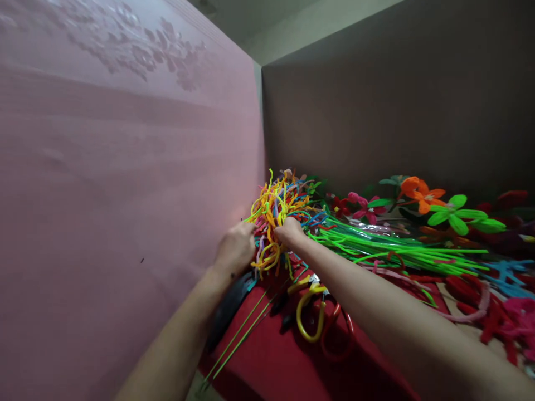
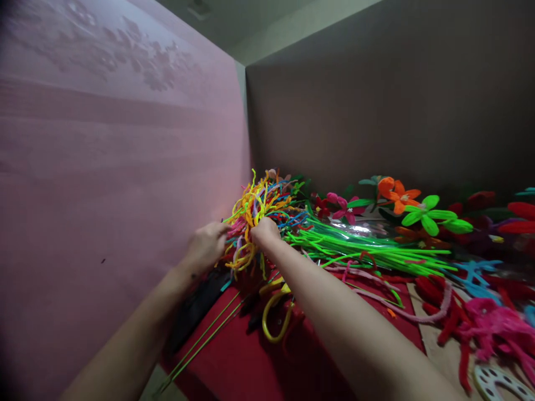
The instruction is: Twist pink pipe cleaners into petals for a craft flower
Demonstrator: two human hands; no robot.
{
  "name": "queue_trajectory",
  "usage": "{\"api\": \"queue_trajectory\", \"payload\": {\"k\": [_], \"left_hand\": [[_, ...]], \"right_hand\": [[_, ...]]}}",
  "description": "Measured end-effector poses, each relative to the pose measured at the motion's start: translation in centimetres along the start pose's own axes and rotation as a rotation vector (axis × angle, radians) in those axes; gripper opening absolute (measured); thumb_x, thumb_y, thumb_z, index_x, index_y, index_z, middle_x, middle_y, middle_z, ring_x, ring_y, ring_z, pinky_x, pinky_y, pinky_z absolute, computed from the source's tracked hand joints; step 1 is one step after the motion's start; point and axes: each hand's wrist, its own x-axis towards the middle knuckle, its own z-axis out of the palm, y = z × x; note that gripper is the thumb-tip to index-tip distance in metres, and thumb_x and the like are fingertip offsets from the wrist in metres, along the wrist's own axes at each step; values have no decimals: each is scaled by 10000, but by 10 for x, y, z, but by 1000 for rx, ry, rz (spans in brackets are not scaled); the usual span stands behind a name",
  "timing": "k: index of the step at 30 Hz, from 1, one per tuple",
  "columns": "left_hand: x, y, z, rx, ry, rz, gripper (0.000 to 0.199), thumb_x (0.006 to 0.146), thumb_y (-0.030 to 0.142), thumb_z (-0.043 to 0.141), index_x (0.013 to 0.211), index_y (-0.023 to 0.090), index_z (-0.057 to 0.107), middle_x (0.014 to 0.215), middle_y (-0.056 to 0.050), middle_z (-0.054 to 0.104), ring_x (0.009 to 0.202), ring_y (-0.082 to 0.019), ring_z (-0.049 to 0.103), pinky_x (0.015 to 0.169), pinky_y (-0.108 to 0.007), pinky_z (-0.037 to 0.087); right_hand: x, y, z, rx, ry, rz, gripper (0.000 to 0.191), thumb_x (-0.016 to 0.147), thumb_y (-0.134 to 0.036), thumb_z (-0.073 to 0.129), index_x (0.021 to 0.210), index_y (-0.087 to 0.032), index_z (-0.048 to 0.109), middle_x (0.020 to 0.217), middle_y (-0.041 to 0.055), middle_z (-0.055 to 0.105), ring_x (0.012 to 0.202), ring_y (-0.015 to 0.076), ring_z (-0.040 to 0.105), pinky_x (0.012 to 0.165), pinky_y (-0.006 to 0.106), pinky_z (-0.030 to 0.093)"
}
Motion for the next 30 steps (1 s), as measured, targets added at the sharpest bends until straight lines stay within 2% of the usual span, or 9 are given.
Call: {"api": "queue_trajectory", "payload": {"k": [6, 10, 15, 20, 23, 24, 26, 28, 30], "left_hand": [[13, -42, -7, -7, 13, -181, 312, 777, 194, 431, 940, 175, 697, 954, -92, 704, 912, -215, 638, 794, -277, 472], [12, -32, 5, -18, 5, -137, 302, 792, 229, 446, 968, 219, 690, 972, -38, 696, 904, -163, 628, 809, -227, 456], [22, -17, 17, 44, -36, -74, 271, 759, 323, 507, 939, 246, 695, 1001, -51, 652, 885, -194, 615, 756, -269, 463], [20, -17, 5, 87, -57, -53, 313, 807, 313, 408, 855, 231, 707, 930, -59, 671, 847, -198, 616, 730, -280, 454], [13, -13, -7, 86, -56, -36, 320, 812, 316, 394, 907, 256, 694, 943, -37, 685, 836, -187, 621, 712, -266, 449], [10, -10, -11, 89, -67, -39, 321, 813, 327, 394, 921, 265, 691, 922, -35, 693, 816, -186, 626, 693, -264, 448], [3, -2, -21, 124, -100, -53, 331, 815, 357, 395, 955, 277, 684, 871, -47, 705, 770, -204, 636, 649, -277, 443], [-9, 3, -33, 195, -119, -61, 339, 815, 360, 390, 974, 274, 676, 846, -71, 709, 743, -235, 640, 612, -303, 433], [-26, -3, -40, 252, -114, -58, 316, 805, 322, 395, 933, 263, 677, 840, -82, 707, 734, -252, 637, 595, -315, 423]], "right_hand": [[3, 12, 1, 132, 22, 28, 211, 616, -136, 592, 811, -108, 668, 697, 94, 661, 632, 190, 630, 520, 228, 447], [0, 15, 0, 194, 29, 22, 196, 612, -116, 584, 791, -107, 663, 620, 62, 634, 581, 169, 611, 513, 219, 442], [-5, 15, -3, 215, 33, 14, 195, 623, -110, 574, 801, -99, 651, 631, 64, 629, 583, 174, 606, 524, 237, 450], [-14, 8, -10, 190, 48, -14, 215, 654, -152, 574, 856, -106, 630, 736, 85, 642, 676, 196, 619, 603, 270, 471], [-25, -1, -12, 138, 137, -43, 429, 696, -234, 575, 1088, -66, 528, 1010, 178, 596, 902, 264, 584, 755, 354, 458], [-29, -5, -11, 106, 204, -92, 503, 727, -280, 559, 1176, -76, 461, 1144, 194, 526, 1010, 277, 530, 825, 381, 430], [-37, -10, -8, -91, 329, -389, 561, 750, -301, 543, 1260, -124, 391, 1265, 180, 429, 1130, 282, 419, 898, 408, 382], [-39, -11, -1, -268, 269, -612, 533, 770, -298, 522, 1283, -236, 392, 1350, 119, 348, 1198, 284, 324, 899, 436, 374], [-36, -9, 6, -368, 104, -659, 400, 808, -306, 464, 1207, -310, 484, 1355, 69, 345, 1228, 288, 273, 845, 446, 406]]}}
